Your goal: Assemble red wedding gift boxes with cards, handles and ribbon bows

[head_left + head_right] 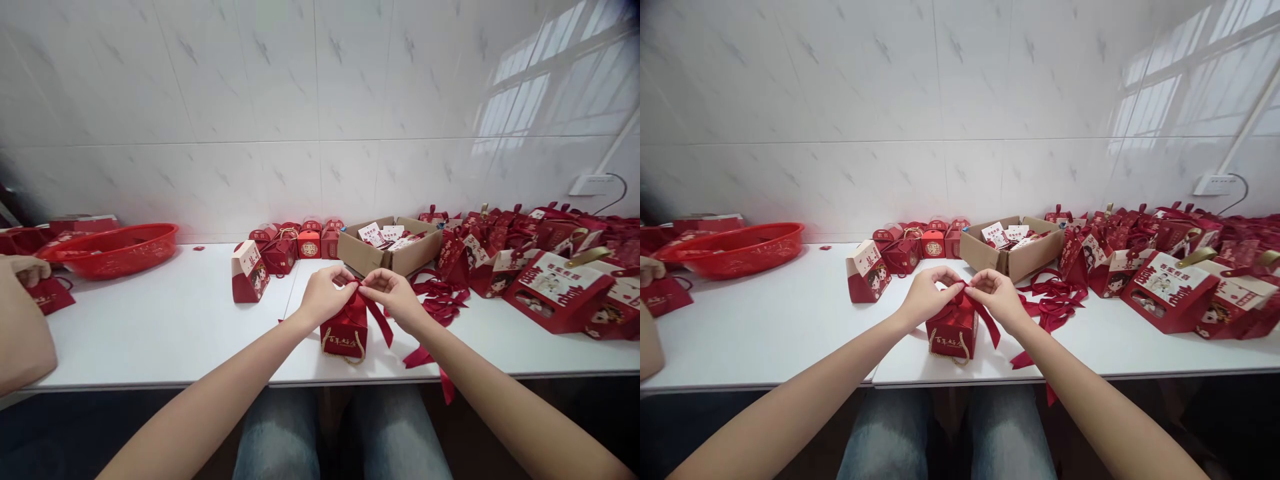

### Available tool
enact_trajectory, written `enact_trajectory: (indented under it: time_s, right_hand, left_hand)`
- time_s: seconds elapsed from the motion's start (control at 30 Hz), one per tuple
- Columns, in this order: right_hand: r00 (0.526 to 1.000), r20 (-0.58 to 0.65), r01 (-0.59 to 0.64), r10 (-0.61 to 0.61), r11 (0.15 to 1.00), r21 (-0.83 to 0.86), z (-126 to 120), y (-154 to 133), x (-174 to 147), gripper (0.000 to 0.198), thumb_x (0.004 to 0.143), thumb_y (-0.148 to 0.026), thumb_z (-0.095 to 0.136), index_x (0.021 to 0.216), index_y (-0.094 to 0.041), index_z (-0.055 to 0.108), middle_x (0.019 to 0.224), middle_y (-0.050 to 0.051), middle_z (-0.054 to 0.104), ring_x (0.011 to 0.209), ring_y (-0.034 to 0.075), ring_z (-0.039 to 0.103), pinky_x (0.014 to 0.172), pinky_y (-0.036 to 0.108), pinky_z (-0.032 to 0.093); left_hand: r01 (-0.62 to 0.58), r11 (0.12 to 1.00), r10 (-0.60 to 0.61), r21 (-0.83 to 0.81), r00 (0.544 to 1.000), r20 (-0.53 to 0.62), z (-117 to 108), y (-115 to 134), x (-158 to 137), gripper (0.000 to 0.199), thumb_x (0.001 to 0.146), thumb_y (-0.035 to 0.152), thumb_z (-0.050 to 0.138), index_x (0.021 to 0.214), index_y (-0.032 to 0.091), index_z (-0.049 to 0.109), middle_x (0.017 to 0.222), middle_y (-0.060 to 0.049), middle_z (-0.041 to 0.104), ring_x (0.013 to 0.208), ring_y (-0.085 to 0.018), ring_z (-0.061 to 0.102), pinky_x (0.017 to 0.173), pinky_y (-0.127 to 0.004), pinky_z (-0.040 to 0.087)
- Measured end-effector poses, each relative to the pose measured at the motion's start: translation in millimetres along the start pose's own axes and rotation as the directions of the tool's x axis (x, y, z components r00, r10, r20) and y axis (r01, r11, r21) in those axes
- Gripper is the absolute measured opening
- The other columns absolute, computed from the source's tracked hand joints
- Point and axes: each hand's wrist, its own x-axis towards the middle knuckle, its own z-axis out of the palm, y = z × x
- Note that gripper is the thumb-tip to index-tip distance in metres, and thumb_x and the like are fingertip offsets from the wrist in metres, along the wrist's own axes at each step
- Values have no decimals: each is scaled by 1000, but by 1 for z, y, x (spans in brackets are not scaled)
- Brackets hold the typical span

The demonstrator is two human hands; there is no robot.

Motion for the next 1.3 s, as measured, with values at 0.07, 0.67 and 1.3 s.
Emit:
enact_trajectory:
  time_s: [0.07,0.67,1.3]
  right_hand:
    - [999,14,-47,48,995,-83,0,-3,-3,31,60,-31,79,83,-17,63,79,0,64,72,12,60,67,25,47]
    - [968,168,-165,186,978,-130,13,1,0,22,70,-35,68,82,-18,61,75,3,71,64,14,63,57,24,46]
    - [955,273,255,-112,778,-573,26,3,-5,20,81,-32,56,75,-19,70,75,2,71,66,17,60,63,27,43]
  left_hand:
    - [-35,999,35,29,999,4,-3,4,0,11,75,25,58,74,18,66,78,-1,70,74,-16,63,69,-27,47]
    - [272,957,-289,97,917,274,-19,-72,-15,50,75,65,46,68,16,58,67,-3,62,61,-16,54,56,-26,40]
    - [56,913,74,-405,951,300,-39,5,17,30,83,40,56,105,21,63,108,-7,64,101,-17,58,86,-30,45]
